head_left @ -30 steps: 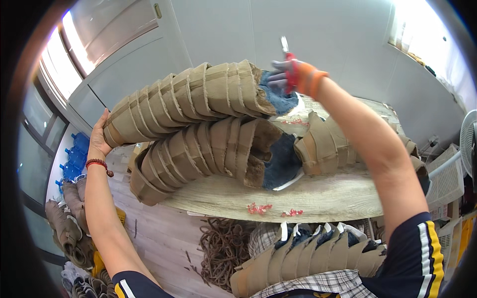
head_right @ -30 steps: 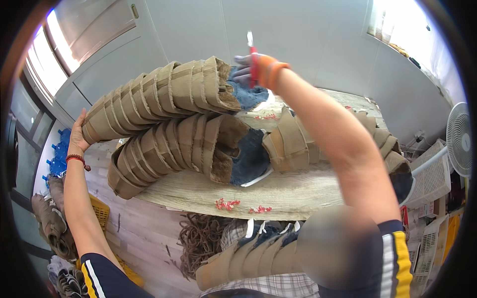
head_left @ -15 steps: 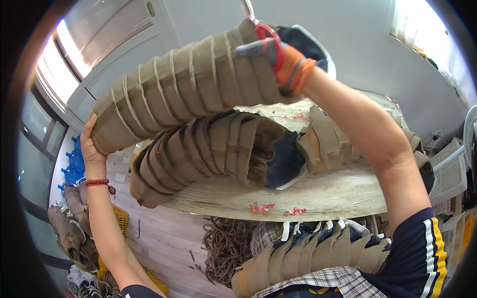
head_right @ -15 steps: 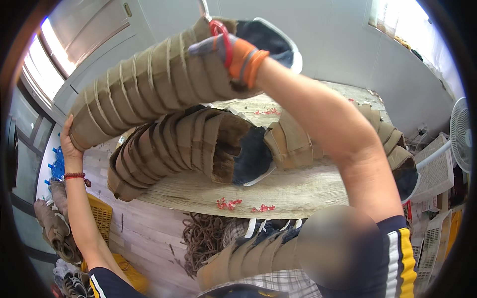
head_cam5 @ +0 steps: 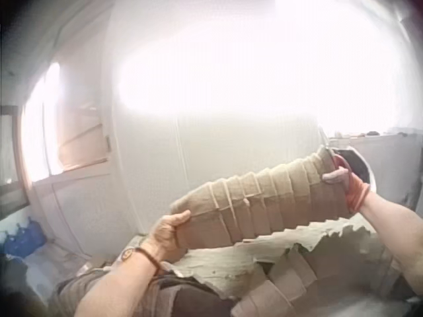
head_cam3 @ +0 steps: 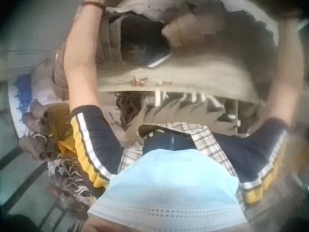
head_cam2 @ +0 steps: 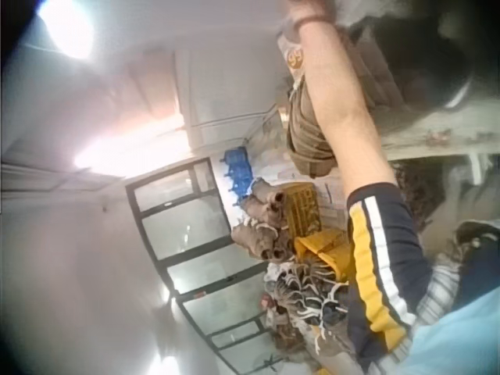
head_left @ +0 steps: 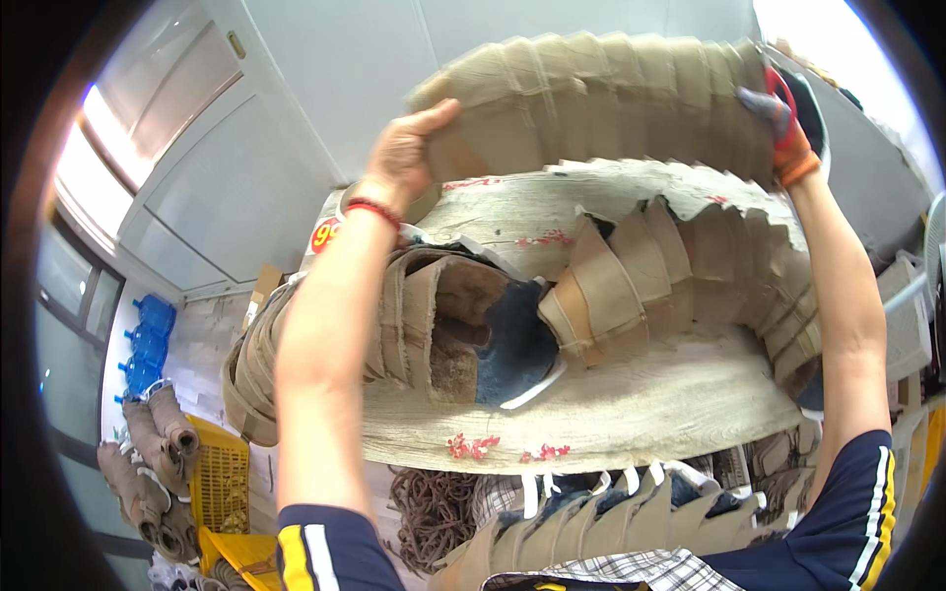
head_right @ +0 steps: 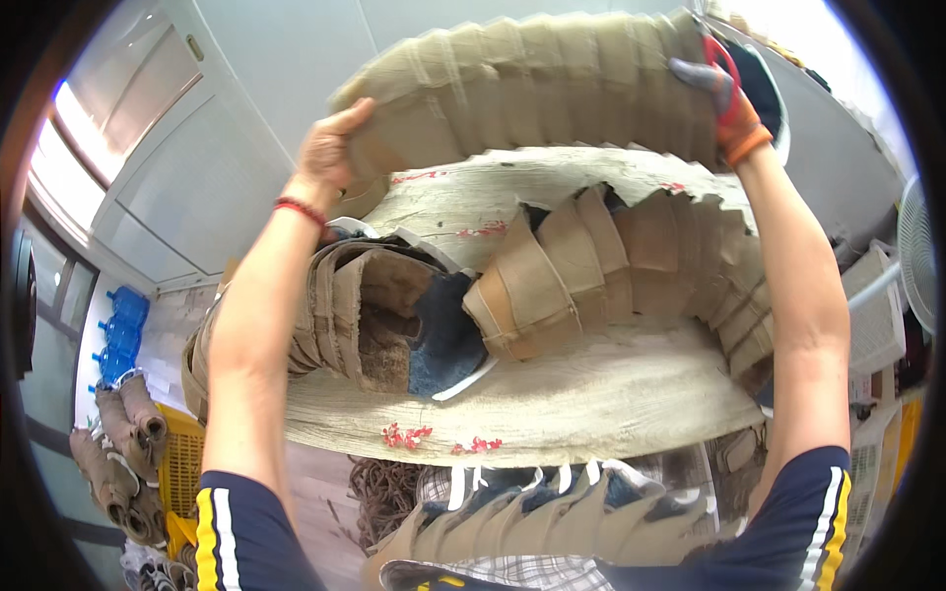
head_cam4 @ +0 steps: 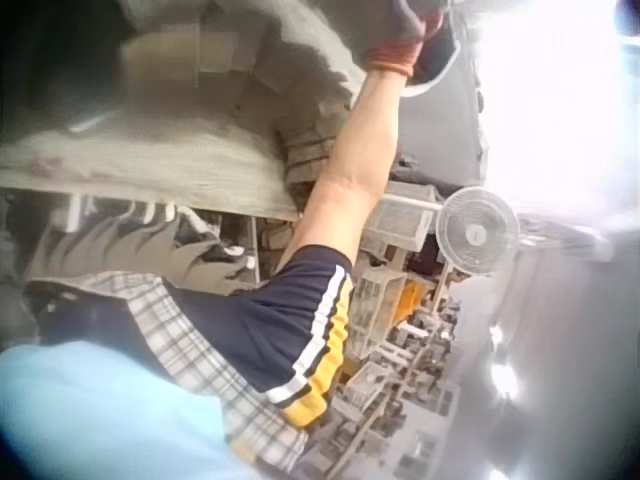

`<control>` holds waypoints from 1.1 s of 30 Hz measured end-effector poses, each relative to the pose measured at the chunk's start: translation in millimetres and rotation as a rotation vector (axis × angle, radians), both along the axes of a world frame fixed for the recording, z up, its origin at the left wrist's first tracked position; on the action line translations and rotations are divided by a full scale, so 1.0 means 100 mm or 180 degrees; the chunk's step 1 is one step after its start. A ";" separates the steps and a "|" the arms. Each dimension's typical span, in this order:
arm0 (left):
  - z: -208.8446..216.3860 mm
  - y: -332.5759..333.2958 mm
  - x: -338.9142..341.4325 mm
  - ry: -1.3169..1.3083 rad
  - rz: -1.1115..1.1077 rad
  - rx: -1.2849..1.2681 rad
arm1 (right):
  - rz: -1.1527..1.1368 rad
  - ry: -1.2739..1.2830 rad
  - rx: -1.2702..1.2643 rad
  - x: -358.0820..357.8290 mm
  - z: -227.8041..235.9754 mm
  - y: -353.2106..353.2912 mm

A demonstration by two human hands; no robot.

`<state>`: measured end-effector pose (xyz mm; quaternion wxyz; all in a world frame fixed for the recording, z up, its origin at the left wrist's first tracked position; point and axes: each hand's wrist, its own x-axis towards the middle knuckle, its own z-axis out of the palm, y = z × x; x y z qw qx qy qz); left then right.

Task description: The person trims the inner lining of several beige slip-on shoes using scissors, then sprays the interior with a green spray bottle. The shoes are handled one at a time and placed back on the workbench after trimming.

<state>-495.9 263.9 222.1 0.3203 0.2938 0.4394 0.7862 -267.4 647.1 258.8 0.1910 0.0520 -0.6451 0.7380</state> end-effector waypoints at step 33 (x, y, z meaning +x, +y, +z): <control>0.56 -1.54 0.44 0.0426 0.0677 0.0762 | -0.1548 -0.0493 0.1234 1.70 0.14 -0.52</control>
